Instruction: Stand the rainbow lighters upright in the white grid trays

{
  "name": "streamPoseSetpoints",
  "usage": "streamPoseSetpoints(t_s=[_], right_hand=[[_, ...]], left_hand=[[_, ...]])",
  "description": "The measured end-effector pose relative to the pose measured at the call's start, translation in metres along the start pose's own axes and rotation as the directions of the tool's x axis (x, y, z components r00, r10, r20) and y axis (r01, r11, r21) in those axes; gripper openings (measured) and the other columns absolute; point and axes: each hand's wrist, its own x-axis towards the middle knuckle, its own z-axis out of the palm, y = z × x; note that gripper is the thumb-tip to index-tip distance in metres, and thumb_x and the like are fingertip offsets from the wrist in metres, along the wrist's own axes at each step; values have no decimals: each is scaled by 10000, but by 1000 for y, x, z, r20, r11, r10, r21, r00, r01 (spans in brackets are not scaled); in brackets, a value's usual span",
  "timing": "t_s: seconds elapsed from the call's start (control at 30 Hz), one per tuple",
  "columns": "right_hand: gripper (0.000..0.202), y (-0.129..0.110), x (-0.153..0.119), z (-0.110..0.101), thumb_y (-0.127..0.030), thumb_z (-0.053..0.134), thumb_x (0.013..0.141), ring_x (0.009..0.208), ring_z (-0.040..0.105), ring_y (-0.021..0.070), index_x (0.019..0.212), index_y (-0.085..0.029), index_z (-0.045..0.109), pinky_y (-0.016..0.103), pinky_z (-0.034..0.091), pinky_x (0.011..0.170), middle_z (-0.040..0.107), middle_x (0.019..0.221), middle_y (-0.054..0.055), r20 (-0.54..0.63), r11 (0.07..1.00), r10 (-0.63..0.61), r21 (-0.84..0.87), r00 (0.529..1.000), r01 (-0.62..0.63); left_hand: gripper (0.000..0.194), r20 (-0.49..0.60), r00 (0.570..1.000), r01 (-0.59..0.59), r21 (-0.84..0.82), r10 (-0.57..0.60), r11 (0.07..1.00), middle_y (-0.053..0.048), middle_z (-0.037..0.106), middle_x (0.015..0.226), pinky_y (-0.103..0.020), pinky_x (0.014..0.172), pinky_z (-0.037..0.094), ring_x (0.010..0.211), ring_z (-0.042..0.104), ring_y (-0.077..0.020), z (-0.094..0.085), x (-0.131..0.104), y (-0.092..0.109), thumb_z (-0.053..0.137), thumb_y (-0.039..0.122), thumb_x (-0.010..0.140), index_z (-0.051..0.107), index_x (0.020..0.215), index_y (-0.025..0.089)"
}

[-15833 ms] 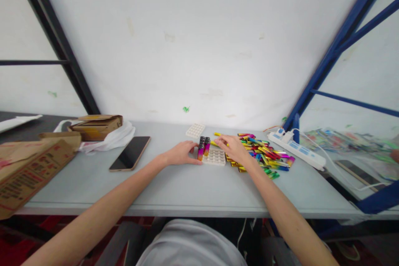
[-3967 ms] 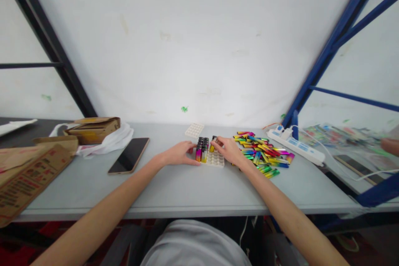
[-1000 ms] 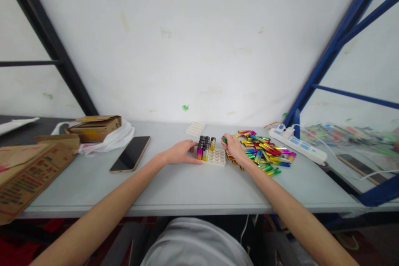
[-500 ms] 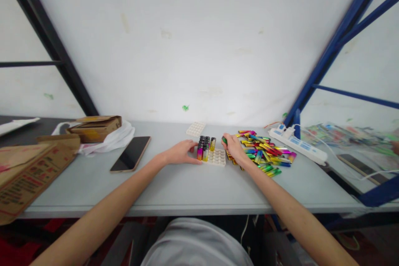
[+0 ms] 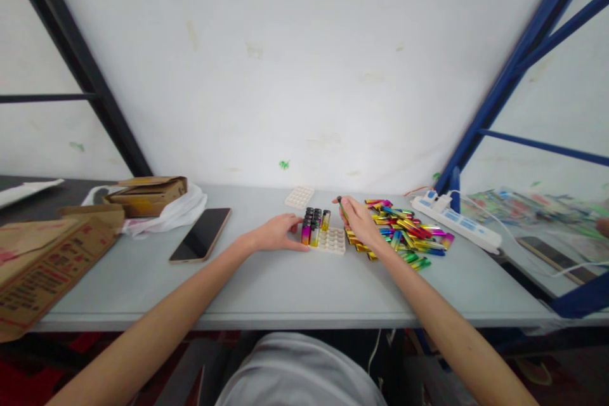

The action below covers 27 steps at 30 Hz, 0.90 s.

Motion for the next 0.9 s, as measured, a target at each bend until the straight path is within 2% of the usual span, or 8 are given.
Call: streamPoseSetpoints(t_s=[0.07,0.13,0.23,0.37,0.63,0.8,0.9], right_hand=[[442,-1,-1,-1,-615,451,952,781,571,185,987,-205,611,266,432,648,627,836,37,-39,997,-69,-42,997,67],[372,-2,-2,-2,-559,522,939,867,593,197,966,-200,618,282,460,728,651,946,67,-58,975,-189,-133,980,180],[306,-3,-3,-1,-481,531,963,839,611,194,928,-196,637,304,462,790,669,902,62,8,901,-334,-290,942,322],[255,0,-4,0,-439,565,964,726,623,180,986,-205,663,292,459,748,690,764,17,102,882,-321,-330,942,336],[244,5,-3,-1,-431,617,945,786,670,201,1008,-214,710,298,484,788,744,840,44,134,872,-335,-332,932,361],[294,4,-1,-7,-443,549,986,861,672,215,1051,-219,727,309,476,819,760,998,81,239,841,-353,-343,905,419],[311,3,0,-6,-465,563,981,762,640,196,972,-211,741,287,445,742,753,899,74,237,806,-329,-434,914,403]], left_hand=[[592,0,1000,4,0,-4,1000,-39,620,900,-300,741,431,813,562,-218,0,0,0,697,698,746,645,1010,171],[597,9,1000,5,4,-5,1000,-43,622,911,-299,743,431,819,562,-219,0,0,1,696,698,748,646,1018,169],[602,14,1000,6,9,-6,1000,-43,621,906,-300,741,426,819,566,-223,-1,1,0,693,703,749,647,1018,167],[588,7,1000,-4,2,4,1000,-37,627,901,-299,741,424,825,570,-223,0,0,0,691,696,754,649,1024,176],[610,7,999,32,6,-33,999,-46,631,911,-305,725,430,819,574,-225,-1,-1,1,705,709,737,642,1014,169],[592,0,1000,21,1,-21,1000,-39,627,898,-305,740,434,811,570,-221,-1,0,1,704,713,726,643,975,178],[583,1,1000,16,-6,-16,1000,-34,617,884,-301,734,433,807,568,-219,0,1,0,707,708,726,638,965,180]])
